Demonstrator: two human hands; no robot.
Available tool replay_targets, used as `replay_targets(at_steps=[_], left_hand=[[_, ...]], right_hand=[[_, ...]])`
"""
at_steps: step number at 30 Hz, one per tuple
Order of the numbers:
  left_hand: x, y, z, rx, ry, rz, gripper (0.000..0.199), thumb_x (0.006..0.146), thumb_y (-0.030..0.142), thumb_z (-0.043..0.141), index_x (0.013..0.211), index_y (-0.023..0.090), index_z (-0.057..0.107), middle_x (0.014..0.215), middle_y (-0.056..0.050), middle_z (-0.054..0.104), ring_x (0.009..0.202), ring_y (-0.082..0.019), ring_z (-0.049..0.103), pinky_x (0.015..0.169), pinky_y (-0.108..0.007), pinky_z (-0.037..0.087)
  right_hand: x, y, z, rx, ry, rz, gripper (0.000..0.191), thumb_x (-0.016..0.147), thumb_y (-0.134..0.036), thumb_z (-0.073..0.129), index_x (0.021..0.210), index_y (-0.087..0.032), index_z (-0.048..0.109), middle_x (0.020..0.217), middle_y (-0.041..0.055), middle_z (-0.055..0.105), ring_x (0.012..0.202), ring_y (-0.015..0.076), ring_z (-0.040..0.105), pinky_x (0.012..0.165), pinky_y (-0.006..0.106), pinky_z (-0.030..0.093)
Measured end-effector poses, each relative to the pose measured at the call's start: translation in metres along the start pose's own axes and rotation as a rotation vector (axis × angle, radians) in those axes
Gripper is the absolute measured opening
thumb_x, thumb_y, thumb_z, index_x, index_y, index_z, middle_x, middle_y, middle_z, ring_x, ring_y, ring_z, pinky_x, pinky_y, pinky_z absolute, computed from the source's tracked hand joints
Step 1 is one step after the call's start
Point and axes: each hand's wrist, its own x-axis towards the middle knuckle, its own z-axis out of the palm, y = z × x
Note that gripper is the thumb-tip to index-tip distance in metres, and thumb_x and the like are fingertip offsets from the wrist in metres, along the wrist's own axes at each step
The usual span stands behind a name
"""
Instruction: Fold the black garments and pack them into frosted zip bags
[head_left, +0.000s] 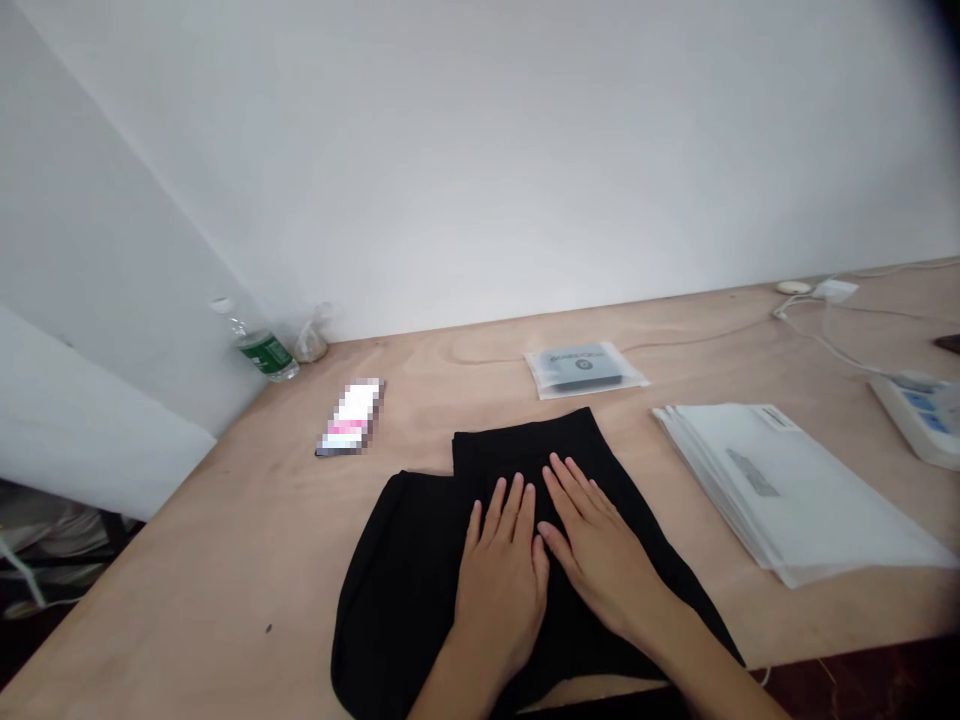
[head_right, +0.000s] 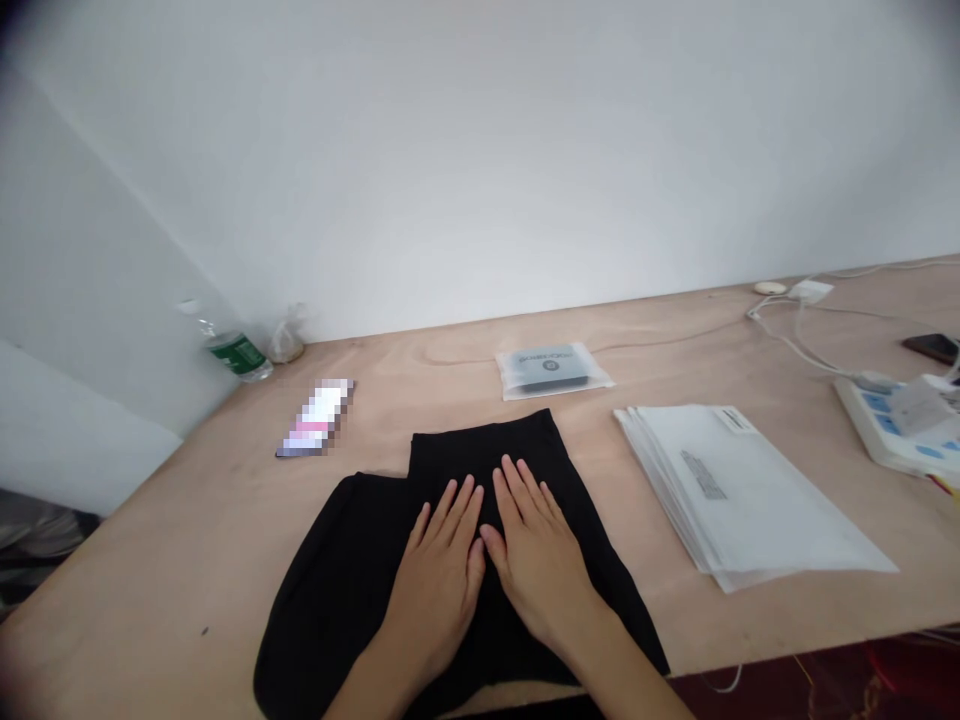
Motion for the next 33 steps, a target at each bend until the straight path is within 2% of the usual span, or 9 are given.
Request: replay_targets(at_steps=[3,6,10,13,20,25,27,30,33], left_hand=[[0.000,0.001,0.000,-0.014,0.007,-0.004,0.048,0.087,0.017,0.036,0.135,0.018,0.034,0.142,-0.007,0.035,0.131,-0.024,0.029,0.101,-0.049,0.034],[-0.001,0.001,-0.001,-0.024,0.004,-0.011,0.047,0.088,0.018,0.035,0.135,0.018,0.033,0.142,-0.007,0.035,0.131,-0.024,0.029,0.102,-0.049,0.033],[-0.001,0.002,-0.002,-0.025,-0.015,-0.021,0.046,0.088,0.019,0.034,0.135,0.016,0.034,0.142,-0.007,0.034,0.131,-0.024,0.029,0.102,-0.050,0.033],[-0.002,0.002,-0.003,-0.026,-0.013,-0.015,0.046,0.089,0.020,0.033,0.135,0.016,0.034,0.142,-0.007,0.034,0.131,-0.024,0.029,0.102,-0.050,0.033],[-0.003,0.000,-0.001,-0.041,-0.011,-0.008,0.046,0.089,0.020,0.033,0.135,0.017,0.033,0.142,-0.006,0.034,0.132,-0.024,0.028,0.103,-0.050,0.033],[-0.002,0.000,-0.006,-0.073,0.080,0.023,0.047,0.087,0.017,0.037,0.134,0.018,0.035,0.142,-0.007,0.035,0.132,-0.024,0.027,0.101,-0.049,0.034],[-0.004,0.002,-0.015,-0.092,0.230,0.065,0.047,0.085,0.013,0.041,0.132,0.020,0.038,0.144,-0.007,0.031,0.134,-0.025,0.023,0.102,-0.050,0.032],[-0.009,0.004,-0.028,-0.087,0.431,0.111,0.042,0.082,0.014,0.049,0.123,0.026,0.049,0.141,-0.004,0.036,0.134,-0.029,0.021,0.103,-0.054,0.026],[-0.016,0.000,-0.033,-0.057,0.437,0.061,0.034,0.082,0.017,0.052,0.114,0.027,0.057,0.134,-0.003,0.047,0.132,-0.032,0.025,0.101,-0.058,0.025]], right_hand=[[-0.004,0.019,-0.017,0.007,0.125,0.172,0.061,0.089,-0.045,0.030,0.140,-0.012,0.023,0.145,0.0127,0.026,0.133,0.0231,0.021,0.104,0.043,0.030],[-0.013,0.059,-0.034,-0.131,0.306,0.416,0.059,0.089,-0.046,0.028,0.136,-0.010,0.030,0.143,0.0164,0.029,0.133,0.0301,0.020,0.102,0.049,0.028],[-0.027,0.109,-0.041,-0.296,0.239,0.597,0.061,0.087,-0.051,0.023,0.124,-0.007,0.046,0.139,0.0210,0.035,0.129,0.0373,0.026,0.097,0.055,0.031],[-0.033,0.125,-0.037,-0.322,0.201,0.607,0.060,0.087,-0.051,0.019,0.117,-0.011,0.051,0.131,0.0205,0.045,0.124,0.0366,0.035,0.093,0.054,0.034],[-0.034,0.132,-0.031,-0.302,0.222,0.579,0.049,0.087,-0.047,0.024,0.102,-0.014,0.057,0.118,0.0216,0.054,0.112,0.0367,0.049,0.084,0.054,0.041],[-0.030,0.104,-0.042,-0.283,0.331,0.517,0.046,0.088,-0.038,0.026,0.119,-0.011,0.048,0.129,0.0188,0.048,0.119,0.0335,0.043,0.094,0.056,0.033],[-0.027,0.075,-0.046,-0.274,0.356,0.328,0.045,0.089,-0.034,0.028,0.128,-0.015,0.041,0.135,0.0118,0.044,0.127,0.0283,0.034,0.103,0.055,0.023],[-0.022,0.026,-0.049,-0.205,0.229,-0.075,0.046,0.089,-0.027,0.035,0.134,-0.022,0.034,0.136,0.0033,0.044,0.131,0.0219,0.029,0.107,0.053,0.016],[-0.017,-0.006,-0.044,-0.132,0.129,-0.285,0.049,0.087,-0.020,0.038,0.136,-0.021,0.031,0.136,0.0027,0.045,0.131,0.0202,0.029,0.107,0.051,0.020]])
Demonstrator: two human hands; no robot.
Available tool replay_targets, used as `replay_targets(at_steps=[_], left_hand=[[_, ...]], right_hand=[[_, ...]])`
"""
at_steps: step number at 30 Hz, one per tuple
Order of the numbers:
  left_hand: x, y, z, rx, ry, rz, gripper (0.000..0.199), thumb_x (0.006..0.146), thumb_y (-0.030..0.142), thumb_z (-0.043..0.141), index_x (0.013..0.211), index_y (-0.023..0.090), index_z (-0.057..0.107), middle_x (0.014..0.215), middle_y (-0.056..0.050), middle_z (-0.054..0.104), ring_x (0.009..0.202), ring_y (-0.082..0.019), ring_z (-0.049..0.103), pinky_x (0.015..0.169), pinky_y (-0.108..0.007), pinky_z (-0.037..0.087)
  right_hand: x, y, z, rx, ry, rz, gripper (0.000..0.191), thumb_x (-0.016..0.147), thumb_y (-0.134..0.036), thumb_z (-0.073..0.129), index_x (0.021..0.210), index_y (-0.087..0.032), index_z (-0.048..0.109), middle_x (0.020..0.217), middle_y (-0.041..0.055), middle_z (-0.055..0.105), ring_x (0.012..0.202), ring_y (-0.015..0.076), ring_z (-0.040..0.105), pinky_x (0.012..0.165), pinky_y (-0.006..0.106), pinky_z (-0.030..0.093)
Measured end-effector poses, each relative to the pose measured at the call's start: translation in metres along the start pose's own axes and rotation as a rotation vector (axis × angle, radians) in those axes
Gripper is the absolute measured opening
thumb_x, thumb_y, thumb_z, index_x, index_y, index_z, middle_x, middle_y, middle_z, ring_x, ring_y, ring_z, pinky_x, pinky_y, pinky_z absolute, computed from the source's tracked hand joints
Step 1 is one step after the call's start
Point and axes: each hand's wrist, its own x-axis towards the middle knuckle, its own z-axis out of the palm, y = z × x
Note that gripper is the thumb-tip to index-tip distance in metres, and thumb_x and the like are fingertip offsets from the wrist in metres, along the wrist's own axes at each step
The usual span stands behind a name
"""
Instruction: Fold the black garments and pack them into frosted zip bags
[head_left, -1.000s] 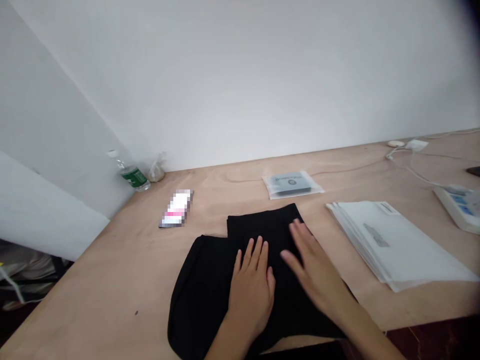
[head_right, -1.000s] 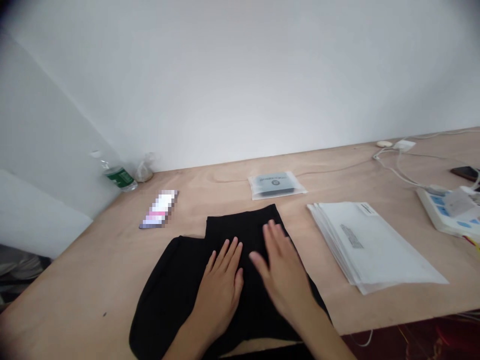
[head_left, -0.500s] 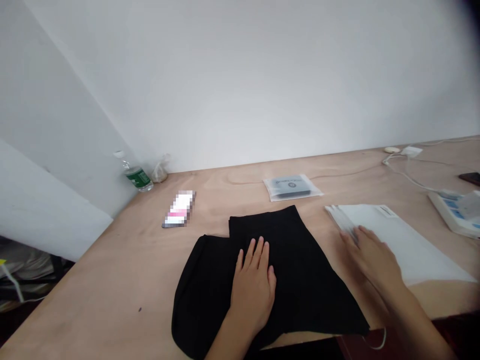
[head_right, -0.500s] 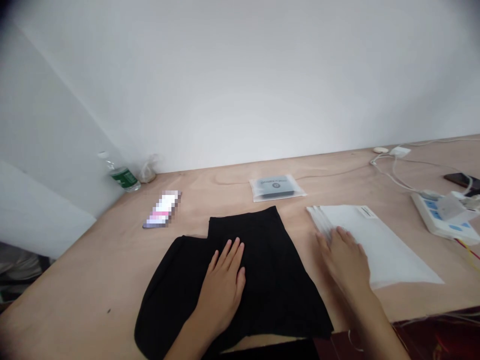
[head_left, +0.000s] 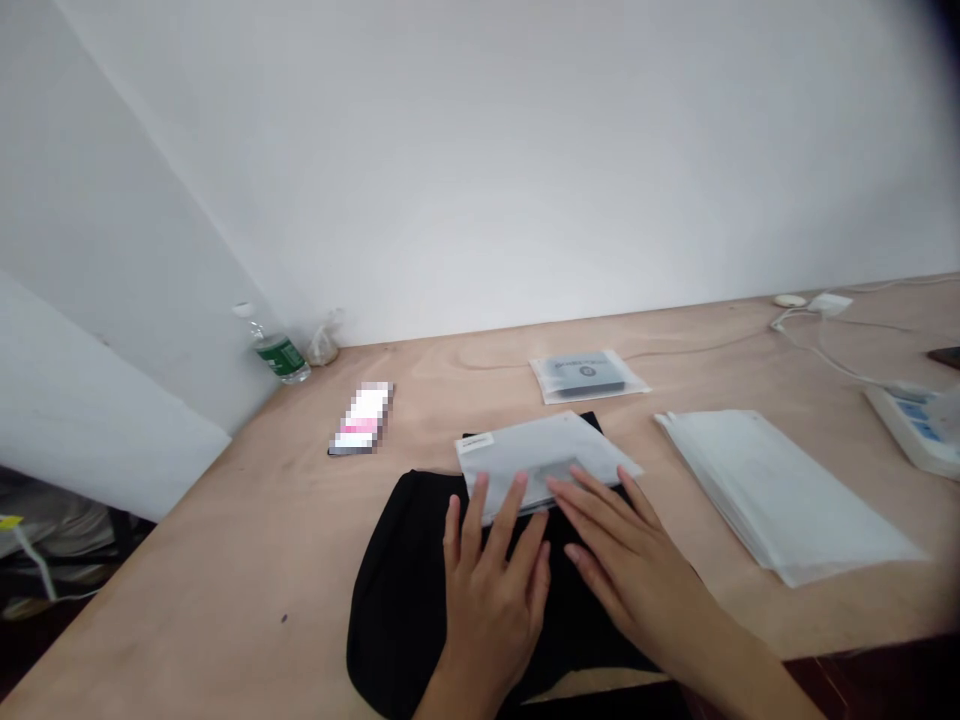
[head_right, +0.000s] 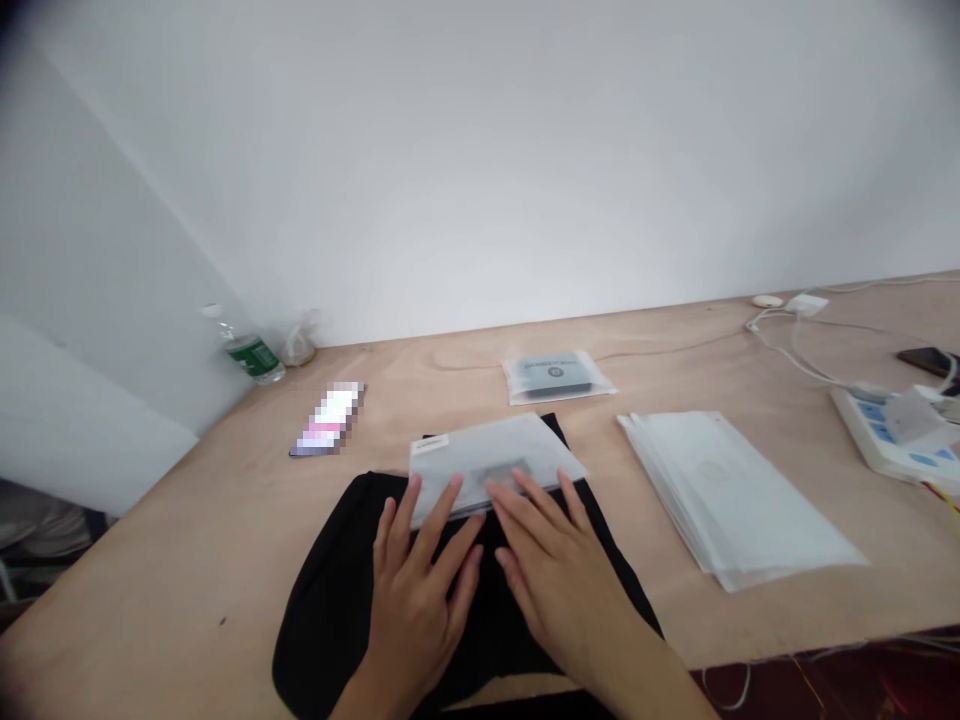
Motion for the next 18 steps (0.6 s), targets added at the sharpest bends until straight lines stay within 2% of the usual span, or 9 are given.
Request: replay_targets(at_steps=[5,9,11,12,14,16,17,18], left_hand=[[-0.013,-0.012,-0.001,-0.023,0.016,-0.045,0.022,0.082,0.013,0.049,0.098,0.019,0.062,0.124,-0.007,0.057,0.128,-0.029,0.034,0.100,-0.054,0.031],[-0.013,-0.016,0.003,0.013,-0.037,-0.062,0.026,0.083,0.016,0.049,0.105,0.023,0.061,0.127,-0.004,0.054,0.127,-0.031,0.036,0.099,-0.057,0.031],[-0.012,-0.019,0.006,0.040,-0.067,-0.087,0.029,0.085,0.015,0.047,0.110,0.022,0.058,0.128,-0.004,0.053,0.125,-0.031,0.038,0.097,-0.056,0.035],[-0.012,-0.022,0.007,0.043,-0.055,-0.103,0.031,0.085,0.013,0.045,0.113,0.021,0.057,0.128,-0.005,0.053,0.125,-0.030,0.039,0.095,-0.054,0.038],[-0.011,-0.028,0.010,0.022,0.021,-0.149,0.035,0.086,0.009,0.040,0.118,0.018,0.053,0.127,-0.007,0.054,0.123,-0.027,0.042,0.093,-0.049,0.043],[-0.011,-0.034,0.011,-0.021,0.113,-0.210,0.041,0.086,0.005,0.037,0.123,0.018,0.049,0.128,-0.007,0.053,0.123,-0.023,0.043,0.094,-0.044,0.045],[-0.011,-0.036,0.012,-0.047,0.141,-0.244,0.043,0.086,0.005,0.036,0.125,0.019,0.047,0.129,-0.007,0.052,0.122,-0.022,0.044,0.094,-0.043,0.045],[-0.011,-0.038,0.012,-0.076,0.158,-0.273,0.045,0.086,0.004,0.036,0.127,0.020,0.046,0.129,-0.006,0.052,0.121,-0.021,0.045,0.095,-0.041,0.045]], right_hand=[[0.008,-0.008,0.012,0.071,-0.023,-0.059,0.051,0.086,-0.013,0.037,0.136,-0.022,0.033,0.133,0.0034,0.048,0.128,0.0204,0.034,0.106,0.052,0.024],[0.010,-0.007,0.015,0.078,-0.030,-0.081,0.050,0.086,-0.012,0.036,0.135,-0.022,0.035,0.132,0.0041,0.049,0.128,0.0208,0.035,0.105,0.052,0.026],[0.008,-0.007,0.012,0.072,0.022,-0.083,0.050,0.085,-0.012,0.037,0.133,-0.024,0.038,0.130,0.0036,0.051,0.128,0.0224,0.034,0.105,0.054,0.023],[0.007,-0.008,0.010,0.078,0.096,-0.058,0.049,0.084,-0.012,0.039,0.131,-0.025,0.040,0.129,0.0037,0.052,0.127,0.0233,0.035,0.105,0.055,0.023],[0.004,-0.007,0.007,0.117,0.318,0.097,0.044,0.083,-0.013,0.042,0.125,-0.024,0.046,0.124,0.0057,0.054,0.123,0.0242,0.040,0.103,0.053,0.028],[0.002,-0.004,0.006,0.160,0.467,0.349,0.035,0.084,-0.019,0.044,0.119,-0.022,0.050,0.118,0.0088,0.056,0.113,0.0238,0.049,0.095,0.046,0.039],[0.002,-0.002,0.007,0.167,0.450,0.469,0.032,0.085,-0.024,0.045,0.116,-0.020,0.050,0.113,0.0098,0.058,0.106,0.0238,0.054,0.088,0.043,0.045],[0.003,0.000,0.010,0.161,0.371,0.561,0.033,0.085,-0.030,0.044,0.115,-0.019,0.051,0.108,0.0105,0.059,0.099,0.0243,0.057,0.081,0.042,0.048]])
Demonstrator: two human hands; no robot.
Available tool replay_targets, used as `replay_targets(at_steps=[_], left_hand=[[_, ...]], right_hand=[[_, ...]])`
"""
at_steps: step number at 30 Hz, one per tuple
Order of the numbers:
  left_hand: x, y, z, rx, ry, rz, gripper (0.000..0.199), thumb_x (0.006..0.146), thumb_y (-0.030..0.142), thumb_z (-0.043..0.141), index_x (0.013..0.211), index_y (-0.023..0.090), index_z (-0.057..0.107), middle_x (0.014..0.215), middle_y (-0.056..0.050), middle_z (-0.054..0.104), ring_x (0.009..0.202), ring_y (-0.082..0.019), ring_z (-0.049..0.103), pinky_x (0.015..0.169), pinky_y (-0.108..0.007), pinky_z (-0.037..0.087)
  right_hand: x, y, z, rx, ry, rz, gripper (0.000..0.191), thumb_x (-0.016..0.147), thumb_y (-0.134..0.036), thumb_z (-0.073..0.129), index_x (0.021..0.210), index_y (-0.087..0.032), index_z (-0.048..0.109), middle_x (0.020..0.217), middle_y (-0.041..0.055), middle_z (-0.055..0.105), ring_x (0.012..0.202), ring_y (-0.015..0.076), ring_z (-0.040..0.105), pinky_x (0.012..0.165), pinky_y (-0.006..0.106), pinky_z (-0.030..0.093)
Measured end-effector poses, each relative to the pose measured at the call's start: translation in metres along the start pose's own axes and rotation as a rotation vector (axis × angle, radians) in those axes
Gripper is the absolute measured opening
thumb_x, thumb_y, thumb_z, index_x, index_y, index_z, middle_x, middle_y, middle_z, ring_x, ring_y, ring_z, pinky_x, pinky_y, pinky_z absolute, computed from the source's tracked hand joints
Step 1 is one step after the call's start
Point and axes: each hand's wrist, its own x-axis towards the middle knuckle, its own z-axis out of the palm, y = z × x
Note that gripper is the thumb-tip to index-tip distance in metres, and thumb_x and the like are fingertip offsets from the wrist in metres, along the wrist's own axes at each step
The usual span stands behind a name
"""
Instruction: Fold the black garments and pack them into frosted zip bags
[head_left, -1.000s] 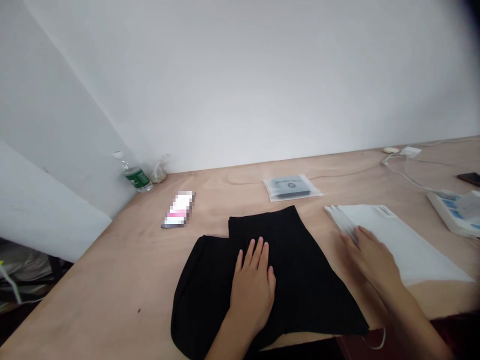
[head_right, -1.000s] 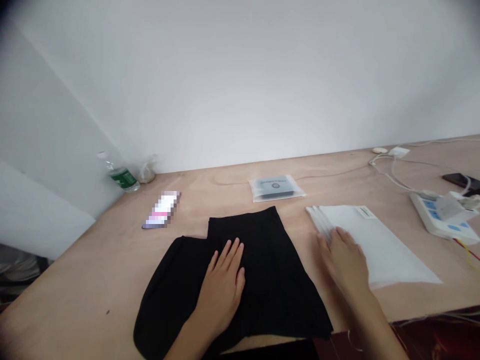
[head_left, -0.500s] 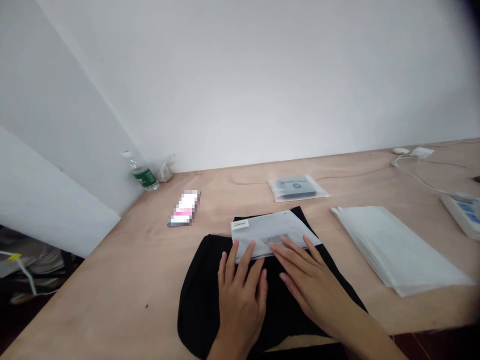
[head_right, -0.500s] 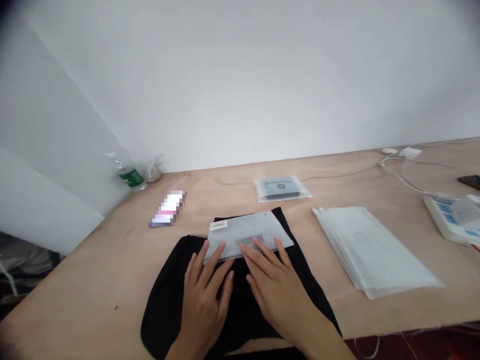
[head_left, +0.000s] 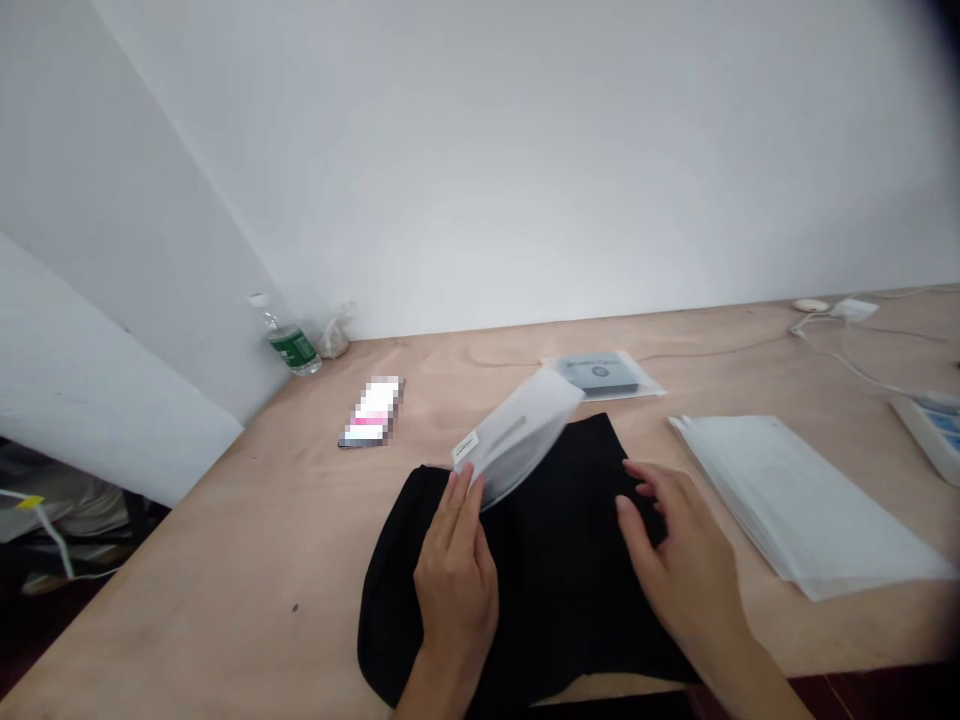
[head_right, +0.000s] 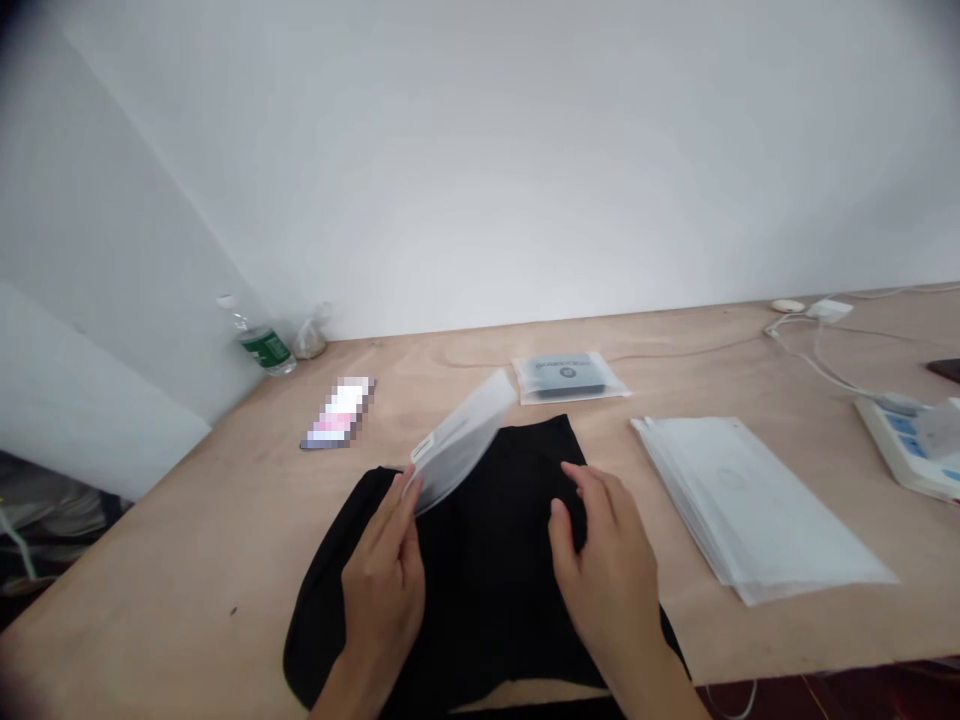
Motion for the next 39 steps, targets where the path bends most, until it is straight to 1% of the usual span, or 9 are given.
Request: replay_targets(at_steps=[4,11,15,18,21,25,28,32,39], left_hand=[[-0.001,-0.002,0.002,-0.079,-0.004,-0.068,0.049,0.085,0.005,0.037,0.130,0.024,0.043,0.132,-0.005,0.049,0.120,-0.019,0.047,0.097,-0.039,0.045],[-0.004,-0.003,0.004,-0.102,0.009,-0.067,0.050,0.084,0.004,0.038,0.129,0.024,0.044,0.131,-0.004,0.050,0.120,-0.019,0.047,0.099,-0.038,0.043],[-0.003,-0.004,0.005,-0.089,0.045,-0.056,0.049,0.083,0.004,0.039,0.128,0.022,0.046,0.130,-0.005,0.051,0.120,-0.020,0.047,0.098,-0.039,0.043],[0.000,-0.002,0.003,-0.058,0.066,-0.045,0.048,0.083,0.004,0.039,0.127,0.021,0.047,0.130,-0.006,0.051,0.120,-0.020,0.047,0.098,-0.039,0.043],[0.005,0.000,0.002,-0.012,0.077,-0.035,0.047,0.082,0.003,0.039,0.126,0.020,0.048,0.129,-0.006,0.052,0.121,-0.021,0.045,0.097,-0.040,0.044],[0.013,0.004,0.005,0.036,0.058,-0.005,0.046,0.082,0.003,0.039,0.124,0.018,0.050,0.127,-0.007,0.054,0.122,-0.022,0.044,0.096,-0.041,0.045],[0.015,0.008,0.010,0.047,0.053,0.059,0.044,0.081,0.002,0.039,0.121,0.016,0.051,0.126,-0.008,0.055,0.122,-0.023,0.044,0.095,-0.042,0.046],[0.012,0.013,0.010,-0.011,-0.016,0.181,0.043,0.083,0.002,0.038,0.122,0.015,0.049,0.128,-0.010,0.052,0.125,-0.024,0.040,0.095,-0.042,0.046],[0.001,0.031,0.013,-0.040,-0.098,0.224,0.050,0.081,-0.003,0.033,0.127,0.014,0.043,0.134,-0.010,0.046,0.131,-0.023,0.029,0.099,-0.042,0.043]], right_hand=[[0.004,0.005,0.017,-0.204,-0.329,0.123,0.049,0.084,-0.052,0.038,0.108,-0.014,0.056,0.090,0.0118,0.061,0.086,0.0284,0.060,0.069,0.044,0.049],[0.012,0.001,0.026,-0.062,-0.425,0.232,0.039,0.079,-0.048,0.047,0.107,-0.020,0.050,0.105,0.0113,0.055,0.092,0.0271,0.059,0.067,0.037,0.048],[0.018,0.000,0.029,0.193,-0.455,0.377,0.042,0.073,-0.043,0.055,0.110,-0.024,0.046,0.104,0.0080,0.058,0.099,0.0274,0.058,0.077,0.040,0.046],[0.018,-0.004,0.028,0.527,-0.369,0.579,0.056,0.066,-0.038,0.064,0.116,-0.026,0.041,0.107,0.0076,0.059,0.101,0.0271,0.057,0.081,0.040,0.046],[0.008,-0.009,0.010,0.995,-0.341,0.838,0.070,0.060,-0.030,0.070,0.123,-0.025,0.039,0.107,0.0073,0.062,0.097,0.0259,0.060,0.083,0.040,0.047],[-0.011,-0.012,-0.027,1.321,-0.488,1.164,0.051,0.060,-0.024,0.069,0.110,-0.019,0.058,0.094,0.0091,0.069,0.090,0.0286,0.064,0.082,0.043,0.048],[-0.016,-0.017,-0.041,1.362,-0.453,1.282,0.049,0.060,-0.022,0.071,0.108,-0.018,0.061,0.095,0.0095,0.070,0.089,0.0290,0.064,0.082,0.044,0.049],[-0.006,-0.023,-0.031,1.420,-0.418,1.293,0.048,0.063,-0.018,0.070,0.109,-0.014,0.060,0.093,0.0107,0.070,0.088,0.0279,0.065,0.083,0.042,0.049],[0.006,-0.026,0.000,1.557,-0.037,1.256,0.055,0.067,-0.015,0.068,0.120,-0.019,0.053,0.096,0.0076,0.070,0.094,0.0244,0.063,0.085,0.039,0.050]])
